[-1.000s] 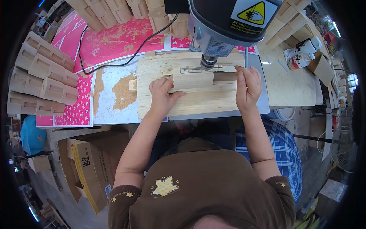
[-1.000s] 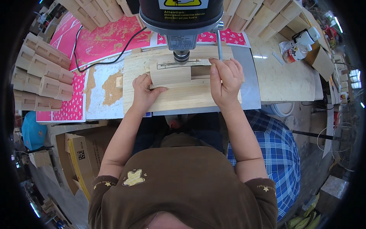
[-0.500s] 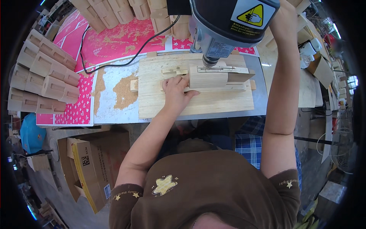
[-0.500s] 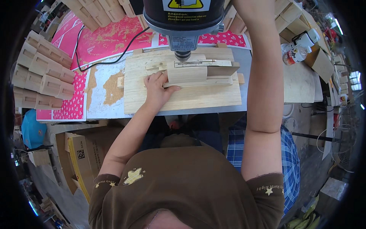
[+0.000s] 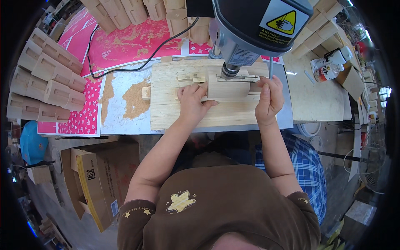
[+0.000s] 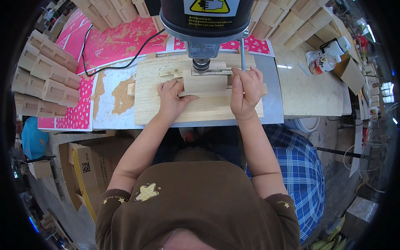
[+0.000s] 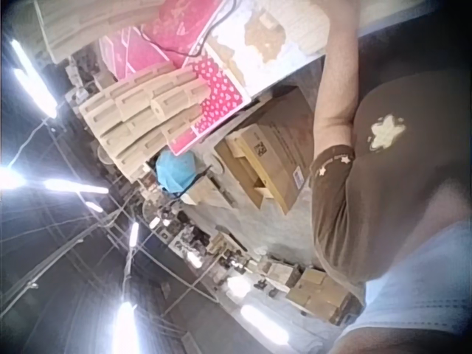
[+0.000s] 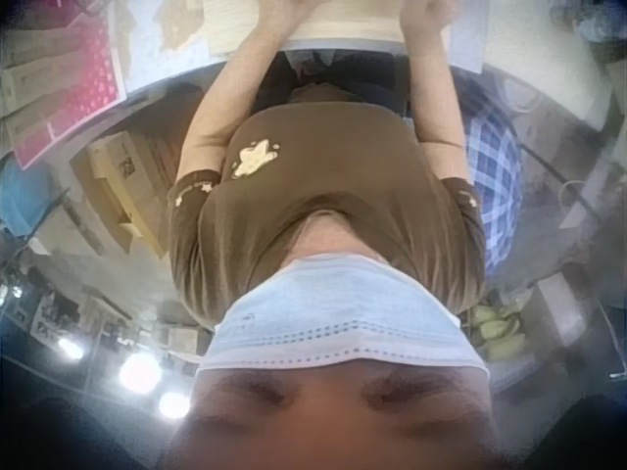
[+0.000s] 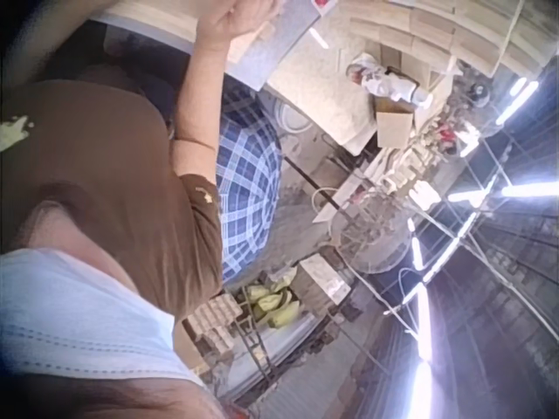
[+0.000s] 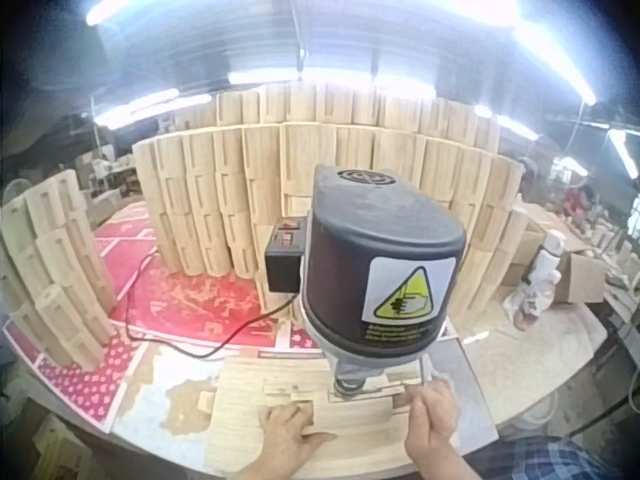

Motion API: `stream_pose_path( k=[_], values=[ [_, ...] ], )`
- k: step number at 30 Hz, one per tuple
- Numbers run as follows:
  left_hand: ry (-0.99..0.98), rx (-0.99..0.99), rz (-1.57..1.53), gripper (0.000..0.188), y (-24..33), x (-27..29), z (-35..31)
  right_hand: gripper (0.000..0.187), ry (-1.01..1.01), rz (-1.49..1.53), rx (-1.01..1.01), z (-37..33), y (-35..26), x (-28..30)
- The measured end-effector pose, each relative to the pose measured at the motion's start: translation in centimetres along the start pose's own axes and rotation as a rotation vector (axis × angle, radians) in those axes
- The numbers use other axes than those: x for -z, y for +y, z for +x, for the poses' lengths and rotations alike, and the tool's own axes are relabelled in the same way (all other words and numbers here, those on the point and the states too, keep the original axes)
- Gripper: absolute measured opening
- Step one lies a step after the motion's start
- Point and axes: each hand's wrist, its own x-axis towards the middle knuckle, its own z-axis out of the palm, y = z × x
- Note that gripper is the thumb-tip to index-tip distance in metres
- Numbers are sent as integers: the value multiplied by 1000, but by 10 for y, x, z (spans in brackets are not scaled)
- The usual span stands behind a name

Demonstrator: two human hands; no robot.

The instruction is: Drilling holes into cylindrical wood pieces using a bench-top drill press.

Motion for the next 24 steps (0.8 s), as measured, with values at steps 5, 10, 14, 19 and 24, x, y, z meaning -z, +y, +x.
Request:
stream_pose_path(
  k=[5, 10, 14, 19, 24],
  values=[
    [0, 3, -1, 59, -2, 0, -1, 13, -53, -83, 99, 9, -6, 15],
    [15, 12, 23, 59, -7, 6, -8, 22, 87, -35, -105, 106, -45, 27],
    [35, 3, 30, 58, -3, 0, -4, 29, 25, -208, -104, 180, 14, 9],
    [17, 54, 22, 57, -4, -1, -6, 34, -131, 38, 20, 154, 12, 7],
    [-64, 207, -104, 46, 9, 3, 7, 34, -573, -200, -199, 33, 52, 35]
  ],
)
